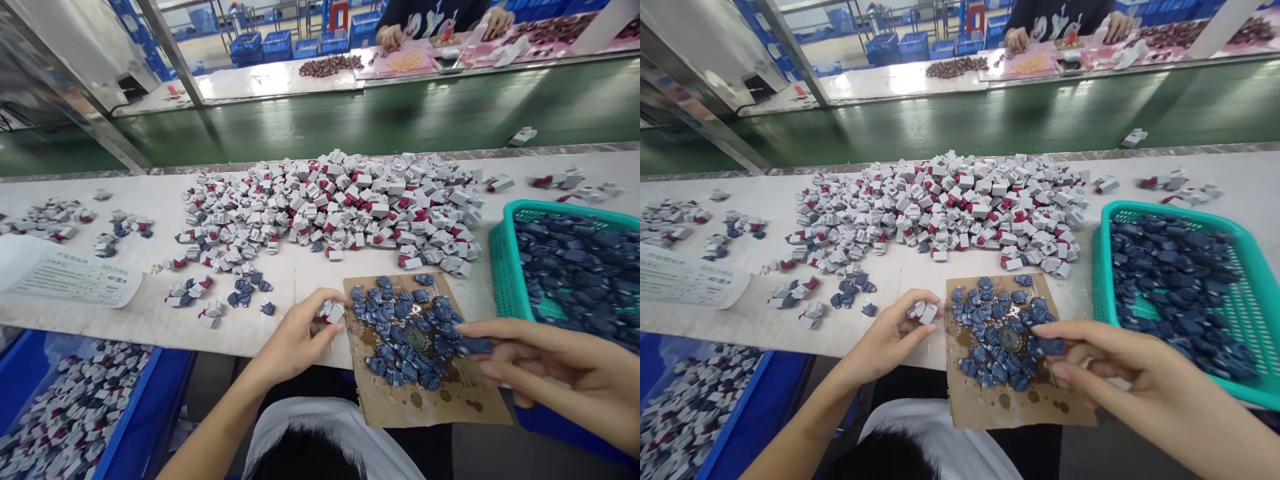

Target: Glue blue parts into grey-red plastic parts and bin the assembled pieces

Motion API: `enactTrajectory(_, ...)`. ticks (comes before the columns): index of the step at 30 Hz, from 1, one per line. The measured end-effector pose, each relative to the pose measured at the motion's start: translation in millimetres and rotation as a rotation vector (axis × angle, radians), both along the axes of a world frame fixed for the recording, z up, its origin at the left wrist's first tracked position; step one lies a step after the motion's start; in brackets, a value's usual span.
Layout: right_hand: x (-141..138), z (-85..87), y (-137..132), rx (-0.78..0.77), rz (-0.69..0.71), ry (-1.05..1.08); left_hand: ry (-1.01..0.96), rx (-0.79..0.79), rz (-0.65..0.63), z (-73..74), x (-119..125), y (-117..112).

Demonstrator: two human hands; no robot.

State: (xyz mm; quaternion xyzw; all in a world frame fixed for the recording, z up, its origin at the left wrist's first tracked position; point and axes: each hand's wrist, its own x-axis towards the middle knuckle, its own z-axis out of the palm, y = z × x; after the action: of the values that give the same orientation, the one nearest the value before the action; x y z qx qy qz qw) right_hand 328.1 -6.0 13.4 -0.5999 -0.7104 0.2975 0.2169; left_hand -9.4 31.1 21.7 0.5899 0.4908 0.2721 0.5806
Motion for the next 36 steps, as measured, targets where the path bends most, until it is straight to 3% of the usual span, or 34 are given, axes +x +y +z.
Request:
enactTrajectory(3, -25, 17.8, 8, -0.067, 0.151, 0.057, -0.088, -0.131, -0.031, 1.8, -2, -7)
enactTrajectory(6, -43, 32.0, 12, 0.031, 0.123, 0.036, -0.251, -0.234, -0.012, -0.1, -1, -10)
enactTrajectory(8, -52, 35.9, 11, 0.033, 0.101, 0.043, -0.359, -0.239, 0.081, -2.9, 2, -10)
enactTrajectory(11, -59, 32.7, 10, 0.031, 0.072, 0.06, -0.464, -0.204, 0.234, -7.4, 7, -9)
enactTrajectory(14, -59, 23.8, 10, 0.075, 0.089, 0.075, -0.555, -0.176, 0.297, -10.9, 7, -11)
enactTrajectory(17, -60, 16.9, 11, 0.165, 0.141, 0.02, -0.648, -0.224, 0.252, -12.2, 3, -15)
enactTrajectory(23, -65, 7.7, 6, 0.374, 0.265, -0.159, -0.953, -0.563, 0.093, -6.3, 4, -20)
enactTrajectory(26, -64, 3.5, 6, 0.434, 0.312, -0.211, -0.931, -0.527, 0.111, -5.6, 11, -21)
enactTrajectory(32, -52, 5.9, 10, 0.374, 0.447, -0.227, -0.637, -0.262, 0.293, -9.5, 17, -18)
enactTrajectory(36, -50, 2.8, 7, 0.321, 0.387, -0.294, -0.605, -0.305, 0.17, -7.5, 14, -16)
